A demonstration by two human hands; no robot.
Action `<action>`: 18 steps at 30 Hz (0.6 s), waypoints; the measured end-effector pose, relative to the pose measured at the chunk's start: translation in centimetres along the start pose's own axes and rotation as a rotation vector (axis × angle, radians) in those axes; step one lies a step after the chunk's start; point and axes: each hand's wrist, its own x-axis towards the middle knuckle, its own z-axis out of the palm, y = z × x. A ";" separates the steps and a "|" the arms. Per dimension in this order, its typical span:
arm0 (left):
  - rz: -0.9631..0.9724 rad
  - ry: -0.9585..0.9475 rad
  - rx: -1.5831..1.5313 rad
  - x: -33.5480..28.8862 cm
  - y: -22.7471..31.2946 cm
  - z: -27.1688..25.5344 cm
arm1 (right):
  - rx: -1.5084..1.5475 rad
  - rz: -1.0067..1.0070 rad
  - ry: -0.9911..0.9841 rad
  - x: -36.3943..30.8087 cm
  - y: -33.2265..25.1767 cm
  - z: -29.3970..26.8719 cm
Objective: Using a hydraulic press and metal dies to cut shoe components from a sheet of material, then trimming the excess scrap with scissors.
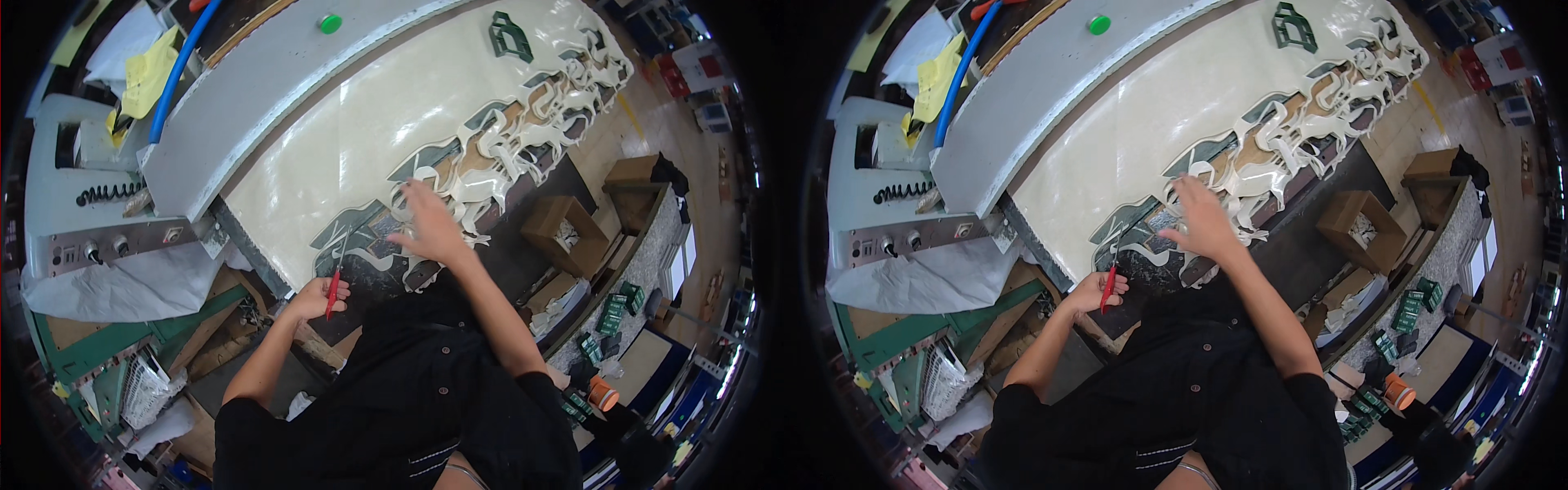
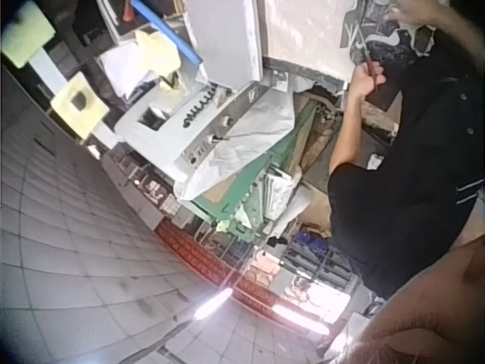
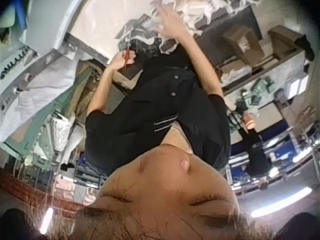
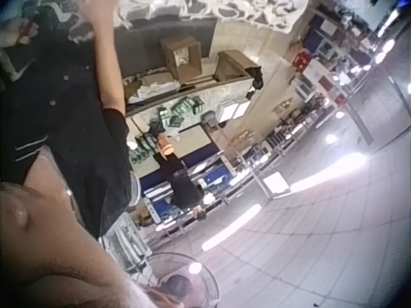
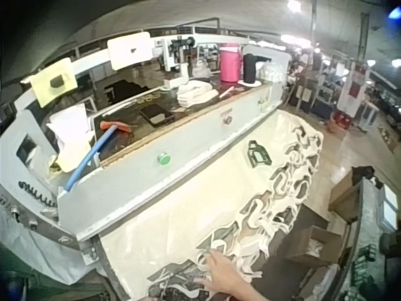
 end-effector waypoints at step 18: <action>-0.240 -0.328 0.059 3.5 6.8 -1.3 | 0.016 0.275 -0.229 -2.2 0.4 2.9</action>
